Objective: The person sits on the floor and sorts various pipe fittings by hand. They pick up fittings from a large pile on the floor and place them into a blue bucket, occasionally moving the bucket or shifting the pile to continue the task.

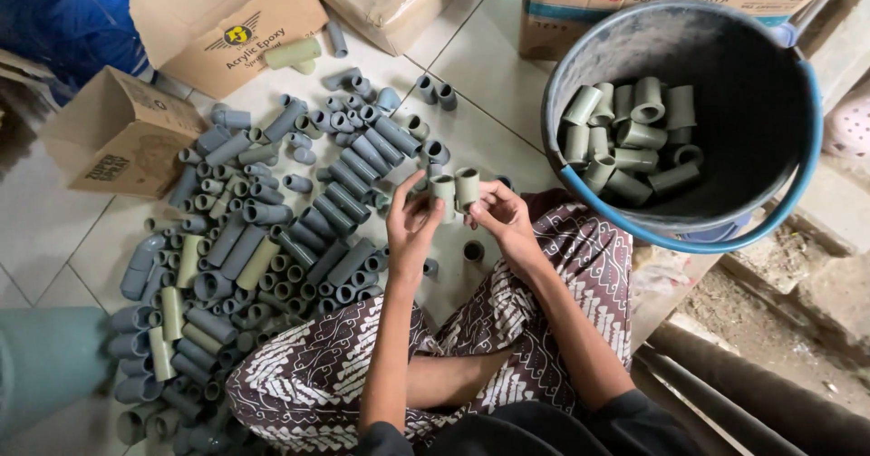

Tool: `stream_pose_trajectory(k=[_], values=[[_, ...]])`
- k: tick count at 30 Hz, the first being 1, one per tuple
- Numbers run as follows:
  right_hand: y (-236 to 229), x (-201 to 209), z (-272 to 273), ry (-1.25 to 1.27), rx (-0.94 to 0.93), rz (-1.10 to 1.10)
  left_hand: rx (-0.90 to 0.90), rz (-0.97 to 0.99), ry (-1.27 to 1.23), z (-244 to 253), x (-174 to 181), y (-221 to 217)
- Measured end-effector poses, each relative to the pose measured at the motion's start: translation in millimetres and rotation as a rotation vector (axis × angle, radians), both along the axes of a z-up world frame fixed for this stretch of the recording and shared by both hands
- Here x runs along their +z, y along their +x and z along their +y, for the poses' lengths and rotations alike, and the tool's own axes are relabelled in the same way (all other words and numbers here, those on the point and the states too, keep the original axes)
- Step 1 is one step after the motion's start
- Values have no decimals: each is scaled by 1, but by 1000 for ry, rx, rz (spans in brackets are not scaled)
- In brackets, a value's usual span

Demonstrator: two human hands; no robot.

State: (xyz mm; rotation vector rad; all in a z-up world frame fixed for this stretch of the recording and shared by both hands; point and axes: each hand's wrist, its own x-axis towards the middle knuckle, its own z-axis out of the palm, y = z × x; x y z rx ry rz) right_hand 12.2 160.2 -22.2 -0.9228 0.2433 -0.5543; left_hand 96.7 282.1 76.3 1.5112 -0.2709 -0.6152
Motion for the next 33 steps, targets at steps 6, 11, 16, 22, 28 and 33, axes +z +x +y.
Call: stream_pose_trajectory(k=[6,11,16,22,28,33], values=[[1,-4,-2,-41,-12,48,-48,-158,183,-1,9,3],[3,-7,-1,-47,-47,46,-134,-190,110,-2,-8,4],[9,-21,2,-28,-116,18,-189,-373,152,-12,-24,15],[9,-29,-9,88,-143,55,-174,-534,120,-46,-12,15],[9,-35,-9,160,-194,157,-350,-614,-12,-147,39,-15],[-3,10,-16,116,-183,174,-640,-656,402,-243,-19,-26]])
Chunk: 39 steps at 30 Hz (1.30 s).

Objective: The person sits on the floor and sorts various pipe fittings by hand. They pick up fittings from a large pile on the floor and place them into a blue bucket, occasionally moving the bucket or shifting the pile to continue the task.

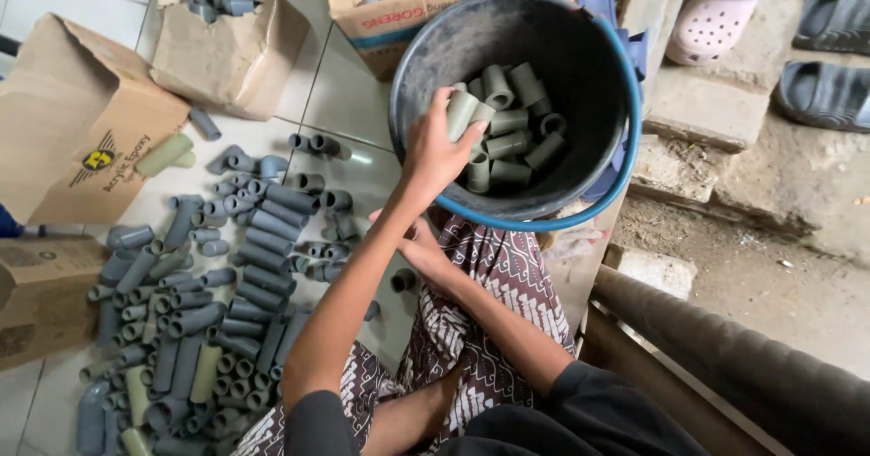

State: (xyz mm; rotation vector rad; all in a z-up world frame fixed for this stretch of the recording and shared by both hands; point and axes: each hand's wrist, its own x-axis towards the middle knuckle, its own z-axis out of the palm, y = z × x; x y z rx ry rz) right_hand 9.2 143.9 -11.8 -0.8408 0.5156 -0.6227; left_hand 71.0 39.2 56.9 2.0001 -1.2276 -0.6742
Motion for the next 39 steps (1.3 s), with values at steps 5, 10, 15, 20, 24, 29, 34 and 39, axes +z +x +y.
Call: stream_pose_trajectory(k=[5,10,15,20,24,29,34,39], values=[[11,-42,3,-10,9,-49,-45,-64,305,-46,-104,33],[4,-19,0,8,39,-75,-221,-46,485,-48,-107,37],[1,-2,-2,11,50,-75,-96,-242,231,-47,-85,40],[2,-10,-4,7,70,-62,-24,-239,159,-51,-54,33],[-5,16,-4,3,60,-73,-75,-282,59,-50,-48,30],[2,-55,0,-47,59,21,-62,-369,-330,10,43,9],[25,-105,9,-128,33,110,105,-366,-530,126,54,19],[14,-32,8,-125,0,178,427,-214,-300,261,-1,20]])
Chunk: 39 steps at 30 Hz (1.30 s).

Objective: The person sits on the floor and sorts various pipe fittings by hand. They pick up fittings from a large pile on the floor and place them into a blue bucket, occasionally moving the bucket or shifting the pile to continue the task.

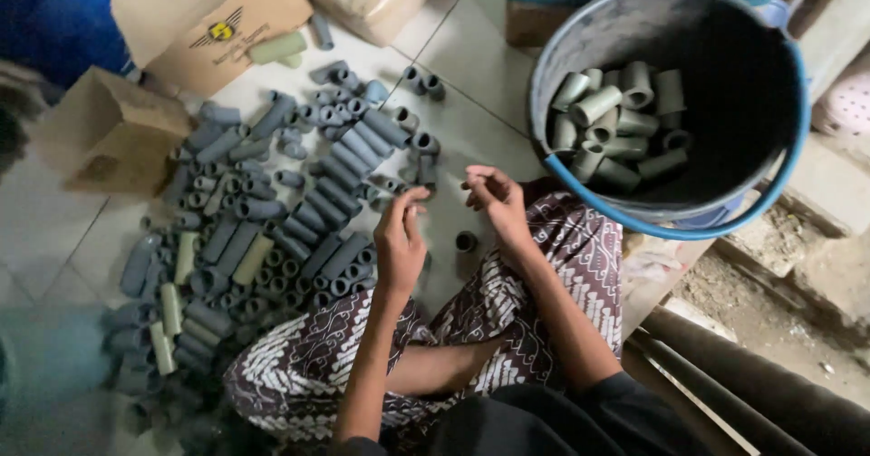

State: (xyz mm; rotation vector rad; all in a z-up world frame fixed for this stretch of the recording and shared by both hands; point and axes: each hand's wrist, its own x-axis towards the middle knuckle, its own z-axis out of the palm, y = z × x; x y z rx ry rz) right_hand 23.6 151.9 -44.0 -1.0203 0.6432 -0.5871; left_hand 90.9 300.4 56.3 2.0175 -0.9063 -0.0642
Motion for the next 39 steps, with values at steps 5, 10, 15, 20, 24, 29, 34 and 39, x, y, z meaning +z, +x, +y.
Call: stream_pose_trajectory(k=[5,10,15,20,24,29,34,39], values=[[-4,17,9,-164,16,66,44,5,167,88,-43,-24],[-26,52,22,-563,63,203,-19,-82,201,118,-94,-41],[-46,60,28,-1138,433,380,-274,-109,212,102,-104,-50],[-37,49,35,-1299,676,530,-390,-33,455,100,-57,-48],[-18,35,40,-1090,667,335,-360,-106,517,100,-37,-46],[-3,35,45,-1052,620,307,-324,-48,479,96,-113,-50],[54,34,38,-1379,480,351,-272,-235,420,102,-176,-56],[115,-6,30,-2059,491,413,-134,-429,648,93,-288,-79]])
